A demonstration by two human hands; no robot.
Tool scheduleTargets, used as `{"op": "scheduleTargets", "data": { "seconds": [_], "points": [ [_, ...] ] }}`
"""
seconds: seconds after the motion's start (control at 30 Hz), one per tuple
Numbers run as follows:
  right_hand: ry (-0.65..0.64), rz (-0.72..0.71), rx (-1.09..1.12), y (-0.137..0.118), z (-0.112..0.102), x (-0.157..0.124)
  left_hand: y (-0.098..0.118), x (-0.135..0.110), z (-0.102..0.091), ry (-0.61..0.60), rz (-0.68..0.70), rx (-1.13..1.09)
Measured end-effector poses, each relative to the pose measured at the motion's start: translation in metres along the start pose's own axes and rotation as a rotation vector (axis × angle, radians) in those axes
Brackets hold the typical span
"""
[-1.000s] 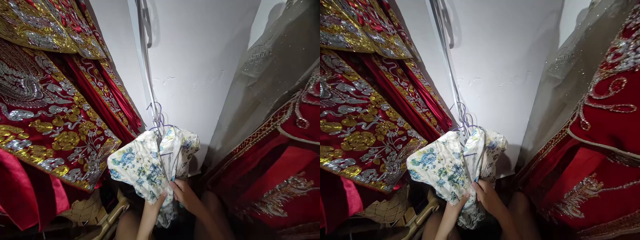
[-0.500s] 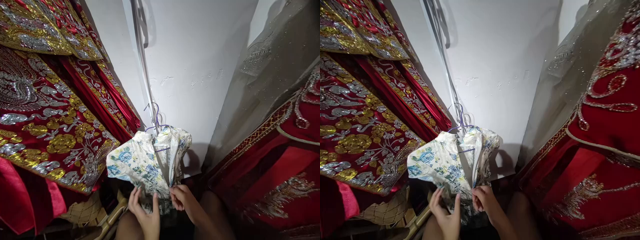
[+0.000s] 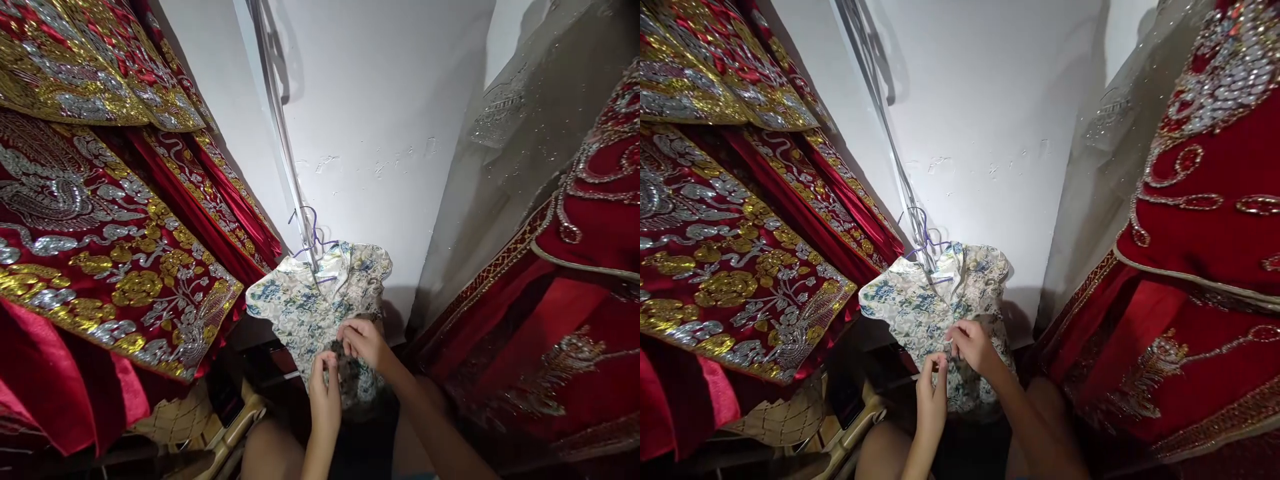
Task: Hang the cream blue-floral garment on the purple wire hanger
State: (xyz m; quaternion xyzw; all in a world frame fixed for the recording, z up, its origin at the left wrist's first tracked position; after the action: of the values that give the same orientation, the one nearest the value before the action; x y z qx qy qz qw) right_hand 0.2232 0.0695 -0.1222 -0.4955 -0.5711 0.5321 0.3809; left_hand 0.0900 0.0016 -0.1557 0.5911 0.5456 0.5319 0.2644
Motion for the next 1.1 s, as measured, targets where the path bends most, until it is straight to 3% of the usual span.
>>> {"op": "scheduleTargets", "data": {
  "seconds": [0.1,0.2,0.33,0.5,0.67,0.87,1.0,1.1],
  "points": [
    [0.143,-0.039,-0.181,0.017,-0.003,0.025,-0.005,0.012,-0.016,0.076,-0.038,-0.022],
    [0.164,-0.043,-0.223,0.03,0.01,0.047,-0.015,0.017,-0.028,0.105,-0.059,-0.036],
    [0.196,-0.043,-0.255,0.033,0.021,0.067,-0.033,0.004,-0.03,0.077,-0.086,-0.04],
    [0.289,0.027,-0.292,0.045,0.009,0.076,-0.058,-0.019,-0.031,0.057,-0.151,-0.058],
    [0.227,0.011,-0.283,0.052,0.018,0.083,-0.071,-0.027,-0.029,0.05,-0.208,-0.079],
    [0.189,-0.016,-0.158,0.047,0.024,0.087,-0.065,-0.032,-0.012,-0.013,-0.206,-0.096],
    [0.122,0.007,-0.021,0.047,0.025,0.068,-0.061,-0.022,-0.012,0.008,-0.177,-0.049],
    [0.0,0.058,0.085,0.049,0.037,0.04,-0.051,-0.003,-0.015,0.04,-0.095,-0.001]
  ]
}}
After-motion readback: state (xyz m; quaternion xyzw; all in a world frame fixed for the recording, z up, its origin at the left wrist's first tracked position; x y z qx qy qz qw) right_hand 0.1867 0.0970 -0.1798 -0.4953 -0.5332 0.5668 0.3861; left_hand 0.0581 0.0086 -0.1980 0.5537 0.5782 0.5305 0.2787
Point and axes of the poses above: each hand's wrist, its own x-axis towards the middle knuckle, its own z-axis out of the palm, y = z × x, the point moved 9 cm from there along x, towards the middle knuckle, and after that the axes turned 5 degrees about z, right-handed, at the moved point
